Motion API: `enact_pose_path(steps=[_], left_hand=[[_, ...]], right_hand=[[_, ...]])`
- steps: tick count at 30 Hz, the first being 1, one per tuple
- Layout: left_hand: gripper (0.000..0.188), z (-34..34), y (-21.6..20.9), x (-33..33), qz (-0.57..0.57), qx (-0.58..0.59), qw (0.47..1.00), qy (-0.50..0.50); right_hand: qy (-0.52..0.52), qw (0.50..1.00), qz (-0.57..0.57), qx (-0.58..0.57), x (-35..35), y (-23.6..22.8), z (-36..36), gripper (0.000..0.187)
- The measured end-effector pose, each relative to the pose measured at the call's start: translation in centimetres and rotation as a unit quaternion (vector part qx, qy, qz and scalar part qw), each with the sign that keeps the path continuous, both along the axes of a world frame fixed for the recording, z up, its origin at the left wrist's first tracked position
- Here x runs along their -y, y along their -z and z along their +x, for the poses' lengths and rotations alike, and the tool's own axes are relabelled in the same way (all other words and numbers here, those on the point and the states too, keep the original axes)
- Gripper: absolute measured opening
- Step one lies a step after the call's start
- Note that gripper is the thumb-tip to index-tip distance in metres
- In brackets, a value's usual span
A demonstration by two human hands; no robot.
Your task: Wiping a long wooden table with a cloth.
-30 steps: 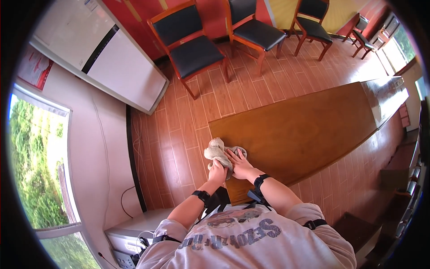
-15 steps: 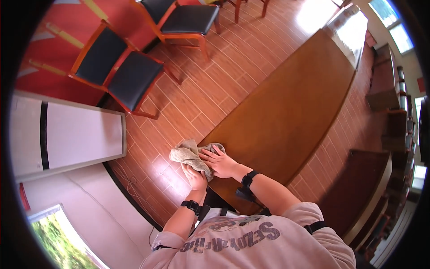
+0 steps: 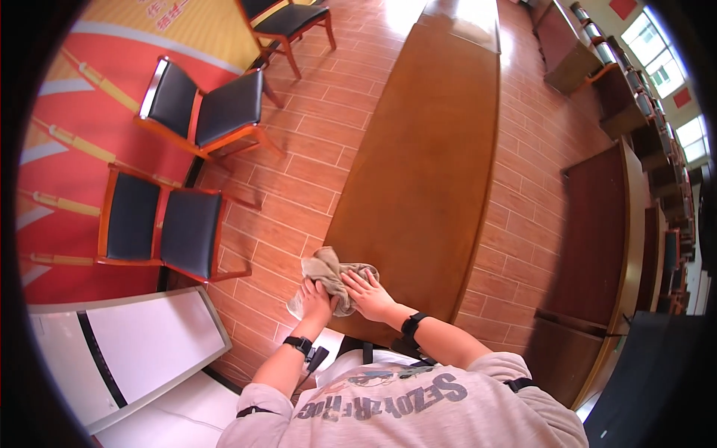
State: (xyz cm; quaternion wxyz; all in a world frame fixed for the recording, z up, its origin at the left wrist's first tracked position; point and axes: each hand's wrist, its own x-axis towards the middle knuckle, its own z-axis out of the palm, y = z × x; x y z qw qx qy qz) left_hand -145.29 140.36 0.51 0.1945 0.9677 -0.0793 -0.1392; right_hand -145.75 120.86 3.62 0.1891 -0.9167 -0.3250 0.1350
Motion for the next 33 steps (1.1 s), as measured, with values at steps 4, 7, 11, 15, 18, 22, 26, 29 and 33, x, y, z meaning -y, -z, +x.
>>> enact_pose_path(steps=[4,7,11,15,18,22,26,29,33], left_hand=[[0.079,2.2,-0.3,3.7,0.098,0.127,0.981,0.106],[0.082,2.8,-0.2,4.2,0.105,0.136,0.976,0.129],[0.081,4.0,-0.8,2.4,0.081,0.1,0.978,0.164],[0.078,7.4,-0.3,1.8,0.041,0.074,0.979,0.188],[0.071,11.2,0.7,2.9,0.038,0.104,0.975,0.191],[0.053,18.0,0.7,6.2,-0.019,0.09,0.976,0.199],[0.051,22.3,1.6,7.8,-0.076,0.075,0.967,0.23],[0.051,23.0,1.4,8.5,-0.04,0.111,0.961,0.249],[0.051,23.8,-0.1,9.1,0.012,0.023,0.96,0.278]], right_hand=[[0.08,0.996,0.027,0.003,3.9,0.4,-0.8,0.059],[0.091,0.995,0.031,-0.019,4.8,0.2,-0.2,0.06],[0.113,0.991,0.066,-0.043,4.1,0.9,-0.2,0.065],[0.148,0.983,0.095,-0.059,4.4,0.8,2.2,0.074],[0.174,0.98,0.075,-0.065,4.8,0.2,6.2,0.068],[0.24,0.968,0.048,-0.056,5.1,0.3,11.2,0.069],[0.312,0.949,0.029,-0.044,4.4,0.2,14.2,0.069],[0.345,0.936,0.0,-0.068,4.3,-0.1,14.6,0.07],[0.379,0.911,-0.095,-0.13,3.1,0.5,15.0,0.07]])
